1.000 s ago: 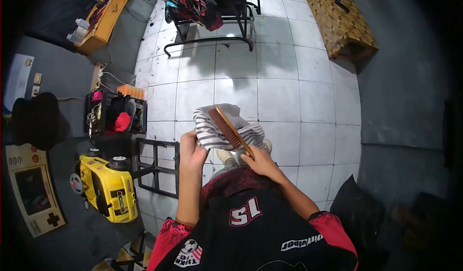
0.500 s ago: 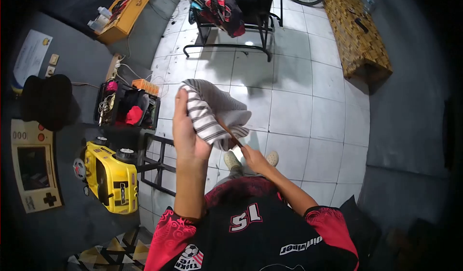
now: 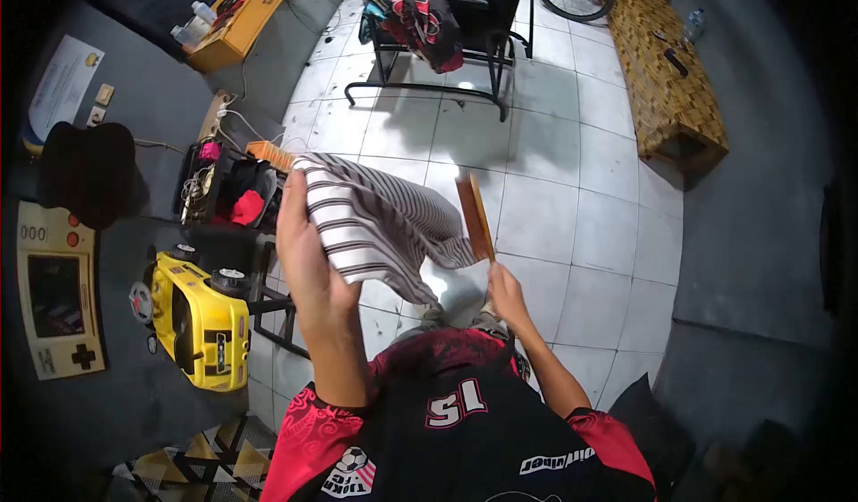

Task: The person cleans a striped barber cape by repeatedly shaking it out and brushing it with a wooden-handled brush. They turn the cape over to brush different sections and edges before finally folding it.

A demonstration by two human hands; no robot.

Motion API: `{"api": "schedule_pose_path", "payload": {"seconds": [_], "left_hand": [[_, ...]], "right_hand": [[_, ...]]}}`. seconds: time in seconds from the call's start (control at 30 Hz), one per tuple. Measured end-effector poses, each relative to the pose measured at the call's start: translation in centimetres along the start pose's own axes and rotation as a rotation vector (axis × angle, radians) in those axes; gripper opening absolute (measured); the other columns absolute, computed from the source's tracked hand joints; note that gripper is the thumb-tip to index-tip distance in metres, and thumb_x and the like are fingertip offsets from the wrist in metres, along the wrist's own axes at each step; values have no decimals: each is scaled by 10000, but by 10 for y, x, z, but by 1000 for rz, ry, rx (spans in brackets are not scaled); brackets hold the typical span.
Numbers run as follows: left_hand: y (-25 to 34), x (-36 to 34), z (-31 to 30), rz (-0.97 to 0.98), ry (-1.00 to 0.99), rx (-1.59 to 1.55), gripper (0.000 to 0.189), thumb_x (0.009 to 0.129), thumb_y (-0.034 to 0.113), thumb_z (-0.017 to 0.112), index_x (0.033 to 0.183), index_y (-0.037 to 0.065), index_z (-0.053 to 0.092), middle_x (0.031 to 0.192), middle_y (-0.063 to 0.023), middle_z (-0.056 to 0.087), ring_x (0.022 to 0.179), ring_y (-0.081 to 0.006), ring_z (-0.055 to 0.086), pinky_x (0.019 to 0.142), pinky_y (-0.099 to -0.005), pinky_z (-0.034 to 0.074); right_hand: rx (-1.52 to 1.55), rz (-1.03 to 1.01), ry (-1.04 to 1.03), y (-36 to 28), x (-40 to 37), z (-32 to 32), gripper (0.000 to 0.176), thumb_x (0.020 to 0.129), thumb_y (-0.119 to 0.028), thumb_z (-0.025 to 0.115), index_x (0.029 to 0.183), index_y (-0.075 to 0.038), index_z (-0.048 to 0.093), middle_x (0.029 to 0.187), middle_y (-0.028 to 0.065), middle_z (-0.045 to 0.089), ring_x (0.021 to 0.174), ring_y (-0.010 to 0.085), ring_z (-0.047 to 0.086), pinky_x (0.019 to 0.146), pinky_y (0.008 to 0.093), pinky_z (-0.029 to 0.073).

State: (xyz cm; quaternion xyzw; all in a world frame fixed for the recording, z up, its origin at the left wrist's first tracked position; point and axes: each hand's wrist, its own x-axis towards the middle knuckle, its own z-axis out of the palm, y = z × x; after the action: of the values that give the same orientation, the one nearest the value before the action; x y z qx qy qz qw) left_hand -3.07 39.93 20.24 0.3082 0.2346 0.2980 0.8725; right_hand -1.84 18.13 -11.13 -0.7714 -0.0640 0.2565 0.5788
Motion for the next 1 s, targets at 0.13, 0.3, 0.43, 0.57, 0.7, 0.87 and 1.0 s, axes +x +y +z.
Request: {"api": "schedule_pose_path", "payload": {"seconds": [0.13,0.3,0.43,0.57,0.7,0.87,1.0], "left_hand": [[-25,3,-3,62,-43,30,177,959,202,384,954,62,493,811,-32,551,711,-123,580,656,-262,500],[-20,-14,31,155,-49,109,183,965,229,378,909,78,467,749,-18,524,643,-95,550,563,-212,469],[1,-14,28,230,-242,110,187,959,256,399,865,117,482,698,12,502,576,-75,509,519,-207,440],[8,-20,25,313,-78,57,217,959,255,394,957,84,527,802,-25,564,679,-122,573,620,-253,479],[5,-26,11,333,-14,185,229,918,140,410,1099,17,479,902,-71,575,741,-134,583,664,-249,487],[-6,-28,-14,289,-154,289,392,879,-8,426,1266,-64,392,1038,-107,574,835,-142,581,741,-241,487],[-22,-39,18,221,-180,228,240,963,169,369,1022,-11,517,914,-50,548,790,-103,554,710,-220,459]], "right_hand": [[-187,-749,18,-152,-40,12,252,933,-211,388,844,4,483,630,126,492,538,223,469,501,341,378],[190,-470,-278,-145,-37,28,168,910,-169,416,908,0,424,664,207,553,645,410,539,548,424,407],[-569,-159,-436,22,-6,31,264,926,-286,350,1001,-50,442,844,256,590,783,428,567,641,510,430],[-986,28,-507,121,-30,-33,335,929,-279,337,1004,-28,545,926,183,607,822,346,609,674,475,489],[-954,351,-249,176,-29,-62,422,924,-346,335,858,-15,588,831,212,616,817,367,606,725,481,472],[-125,51,270,57,-5,-48,460,944,-435,302,744,-54,466,535,65,464,411,168,465,400,330,399],[629,77,-10,-133,-42,-29,432,957,-451,259,730,-109,394,509,-28,300,371,72,267,343,240,260]]}}
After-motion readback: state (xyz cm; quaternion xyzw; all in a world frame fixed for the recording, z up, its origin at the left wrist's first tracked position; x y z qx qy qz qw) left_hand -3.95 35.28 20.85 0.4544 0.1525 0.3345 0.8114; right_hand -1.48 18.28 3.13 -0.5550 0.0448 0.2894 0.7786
